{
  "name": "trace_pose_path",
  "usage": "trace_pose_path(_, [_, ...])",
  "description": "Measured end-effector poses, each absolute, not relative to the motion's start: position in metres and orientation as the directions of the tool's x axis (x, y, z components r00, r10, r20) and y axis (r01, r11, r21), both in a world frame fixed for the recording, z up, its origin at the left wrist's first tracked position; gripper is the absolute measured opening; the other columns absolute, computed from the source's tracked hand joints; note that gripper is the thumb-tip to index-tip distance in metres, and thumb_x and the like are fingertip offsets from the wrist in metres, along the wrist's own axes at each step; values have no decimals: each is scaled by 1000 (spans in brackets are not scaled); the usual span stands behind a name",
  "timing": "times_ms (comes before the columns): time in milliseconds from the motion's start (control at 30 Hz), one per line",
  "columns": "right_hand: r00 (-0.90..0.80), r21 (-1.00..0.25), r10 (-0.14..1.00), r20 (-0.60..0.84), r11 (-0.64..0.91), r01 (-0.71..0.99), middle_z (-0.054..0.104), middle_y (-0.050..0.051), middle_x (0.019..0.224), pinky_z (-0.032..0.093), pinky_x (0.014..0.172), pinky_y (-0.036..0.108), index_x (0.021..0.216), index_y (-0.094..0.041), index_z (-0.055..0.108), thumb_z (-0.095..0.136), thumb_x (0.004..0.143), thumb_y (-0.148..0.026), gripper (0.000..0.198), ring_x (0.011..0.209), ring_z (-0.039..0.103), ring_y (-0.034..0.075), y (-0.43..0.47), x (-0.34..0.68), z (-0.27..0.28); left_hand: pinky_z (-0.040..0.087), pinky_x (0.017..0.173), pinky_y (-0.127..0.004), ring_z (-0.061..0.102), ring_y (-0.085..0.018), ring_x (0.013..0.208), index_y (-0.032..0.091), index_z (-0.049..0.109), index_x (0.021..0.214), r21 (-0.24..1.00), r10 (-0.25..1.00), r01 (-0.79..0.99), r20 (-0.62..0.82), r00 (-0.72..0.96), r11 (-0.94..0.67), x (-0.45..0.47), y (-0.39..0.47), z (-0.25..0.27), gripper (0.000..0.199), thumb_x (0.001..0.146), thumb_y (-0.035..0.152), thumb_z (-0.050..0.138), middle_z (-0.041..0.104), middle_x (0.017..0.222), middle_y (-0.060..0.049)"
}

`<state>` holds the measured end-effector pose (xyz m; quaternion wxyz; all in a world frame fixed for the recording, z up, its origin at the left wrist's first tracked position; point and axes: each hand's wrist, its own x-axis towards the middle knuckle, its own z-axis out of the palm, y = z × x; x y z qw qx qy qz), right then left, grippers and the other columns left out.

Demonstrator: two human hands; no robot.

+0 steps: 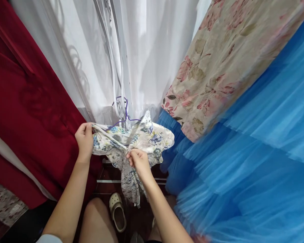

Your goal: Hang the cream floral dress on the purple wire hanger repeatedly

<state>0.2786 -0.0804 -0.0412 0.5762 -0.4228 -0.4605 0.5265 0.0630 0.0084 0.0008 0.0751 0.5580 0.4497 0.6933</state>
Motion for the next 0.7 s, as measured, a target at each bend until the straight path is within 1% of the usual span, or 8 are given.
trace_pose_path(67, [-29, -966, 998, 52, 43, -256, 47, -5, 39, 18, 40, 22, 62, -16, 64, 53, 73, -32, 23, 36, 32, 8, -88, 275, -42, 48, 83, -28, 61, -17, 87, 12, 65, 99, 859, 713, 253, 511, -480, -446, 45, 29, -30, 35, 92, 43, 50, 67, 93, -6])
trace_pose_path(133, [-53, -958, 998, 36, 19, -285, 47, -4, 39, 18, 40, 22, 62, -16, 63, 54, 73, -33, 22, 36, 31, 8, -92, 270, -44, 49, 78, -30, 60, -18, 79, 9, 64, 95, 898, 753, 238, 440, -490, -370, 41, 37, -67, 37, 92, 41, 46, 66, 88, -8])
trace_pose_path(233, [-3, -936, 1000, 4, 3, -353, 48, -4, 42, 18, 40, 21, 64, -17, 62, 56, 74, -34, 21, 38, 33, 8, -91, 274, -56, 48, 80, -33, 60, -20, 81, 12, 65, 82, 913, 822, 265, 397, -409, -309, 55, 22, -124, 33, 87, 42, 51, 65, 83, -8])
trace_pose_path(300, [72, -908, 997, -39, -5, -419, 47, -5, 46, 19, 41, 22, 66, -17, 61, 59, 75, -36, 21, 40, 33, 8, -92, 287, -73, 47, 86, -36, 60, -22, 86, 14, 65, 77, 917, 866, 279, 371, -334, -285, 72, -2, -159, 31, 81, 44, 58, 66, 86, -9])
trace_pose_path(433, [230, -878, 958, -172, -43, -478, 43, -5, 49, 23, 42, 23, 65, -17, 59, 66, 72, -39, 24, 43, 32, 9, -107, 333, -122, 48, 89, -38, 63, -25, 91, 14, 66, 76, 934, 933, 235, 314, -176, -270, 109, -49, -201, 43, 81, 55, 58, 67, 91, -12])
trace_pose_path(533, [334, -921, 924, -188, -48, -386, 45, -3, 52, 26, 42, 26, 65, -20, 60, 65, 74, -42, 25, 45, 35, 12, -124, 367, -162, 49, 89, -36, 64, -24, 96, 14, 67, 87, 947, 957, 165, 288, -44, -277, 132, -70, -193, 47, 90, 57, 49, 68, 96, -12])
trace_pose_path(633, [389, -949, 900, -198, -76, -305, 46, -2, 54, 27, 42, 27, 67, -20, 61, 64, 76, -43, 25, 46, 35, 13, -135, 386, -187, 46, 94, -33, 63, -22, 102, 15, 66, 92, 945, 940, 63, 308, 145, -320, 152, -80, -152, 40, 96, 49, 45, 69, 100, -10])
trace_pose_path(700, [375, -964, 912, -167, -71, -257, 48, -2, 56, 29, 43, 26, 72, -20, 61, 65, 75, -42, 23, 47, 36, 13, -139, 389, -190, 46, 91, -30, 63, -21, 96, 16, 65, 90, 933, 908, 36, 340, 244, -359, 164, -87, -119, 37, 97, 46, 45, 69, 95, -8])
